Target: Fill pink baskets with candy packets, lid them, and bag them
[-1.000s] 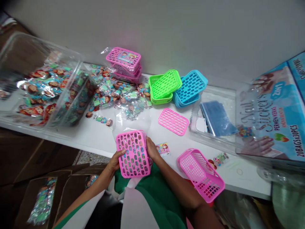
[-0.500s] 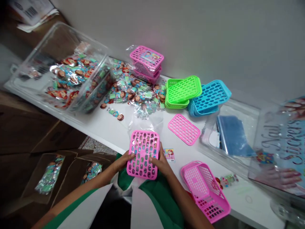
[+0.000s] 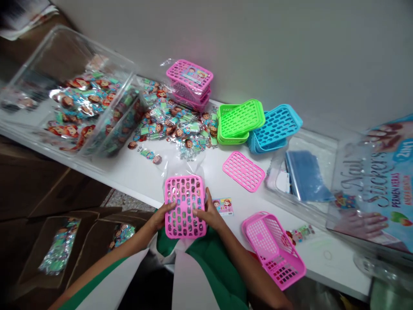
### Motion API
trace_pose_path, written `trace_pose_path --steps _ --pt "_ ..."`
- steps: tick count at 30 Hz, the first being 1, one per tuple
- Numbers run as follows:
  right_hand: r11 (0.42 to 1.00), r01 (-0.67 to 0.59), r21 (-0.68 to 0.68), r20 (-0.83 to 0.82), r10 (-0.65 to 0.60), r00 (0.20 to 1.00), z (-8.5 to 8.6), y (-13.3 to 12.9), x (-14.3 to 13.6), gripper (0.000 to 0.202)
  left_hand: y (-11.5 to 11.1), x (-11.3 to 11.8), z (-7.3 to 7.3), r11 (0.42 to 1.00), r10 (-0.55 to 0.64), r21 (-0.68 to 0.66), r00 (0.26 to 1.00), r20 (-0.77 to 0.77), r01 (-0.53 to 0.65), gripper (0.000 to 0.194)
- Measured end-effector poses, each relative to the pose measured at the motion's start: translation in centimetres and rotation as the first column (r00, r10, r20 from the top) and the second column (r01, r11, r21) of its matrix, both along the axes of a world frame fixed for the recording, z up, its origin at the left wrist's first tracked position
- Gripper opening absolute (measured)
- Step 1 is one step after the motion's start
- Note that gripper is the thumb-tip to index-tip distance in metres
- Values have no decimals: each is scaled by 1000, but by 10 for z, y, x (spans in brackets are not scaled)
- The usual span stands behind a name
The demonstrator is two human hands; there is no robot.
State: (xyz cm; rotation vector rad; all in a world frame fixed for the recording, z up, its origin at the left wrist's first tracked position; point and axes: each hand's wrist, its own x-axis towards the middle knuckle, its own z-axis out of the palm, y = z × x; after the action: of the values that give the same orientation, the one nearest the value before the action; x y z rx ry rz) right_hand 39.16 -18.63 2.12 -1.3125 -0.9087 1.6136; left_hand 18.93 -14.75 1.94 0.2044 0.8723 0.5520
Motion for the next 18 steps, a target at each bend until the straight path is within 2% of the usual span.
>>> trace_pose_path --steps 3,6,9,12,14,16,18 --pt "998 19 -62 -147 -28 989 -6 13 -2 75 2 3 -9 999 22 -23 1000 -22 -23 49" --pt "997 55 -57 -85 -60 995 -13 38 1 63 17 14 -20 992 123 30 991 -58 -122 50" --pt "999 32 -5 39 -32 999 -16 56 8 50 32 22 -28 977 212 23 974 -84 -211 52" --pt "996 -72 47 137 65 988 -17 53 16 48 37 17 -31 966 249 -49 964 -90 -254 47" --pt "993 -115 32 188 107 976 -21 44 21 45 35 11 -31 964 237 -99 966 -107 -247 43" --pt "997 -73 -37 215 80 973 -28 38 24 42 32 8 -32 967 214 -108 966 -143 -230 42" --pt "995 16 -96 233 7 972 -36 38 26 42 32 12 -34 972 215 -52 961 -175 -228 44"
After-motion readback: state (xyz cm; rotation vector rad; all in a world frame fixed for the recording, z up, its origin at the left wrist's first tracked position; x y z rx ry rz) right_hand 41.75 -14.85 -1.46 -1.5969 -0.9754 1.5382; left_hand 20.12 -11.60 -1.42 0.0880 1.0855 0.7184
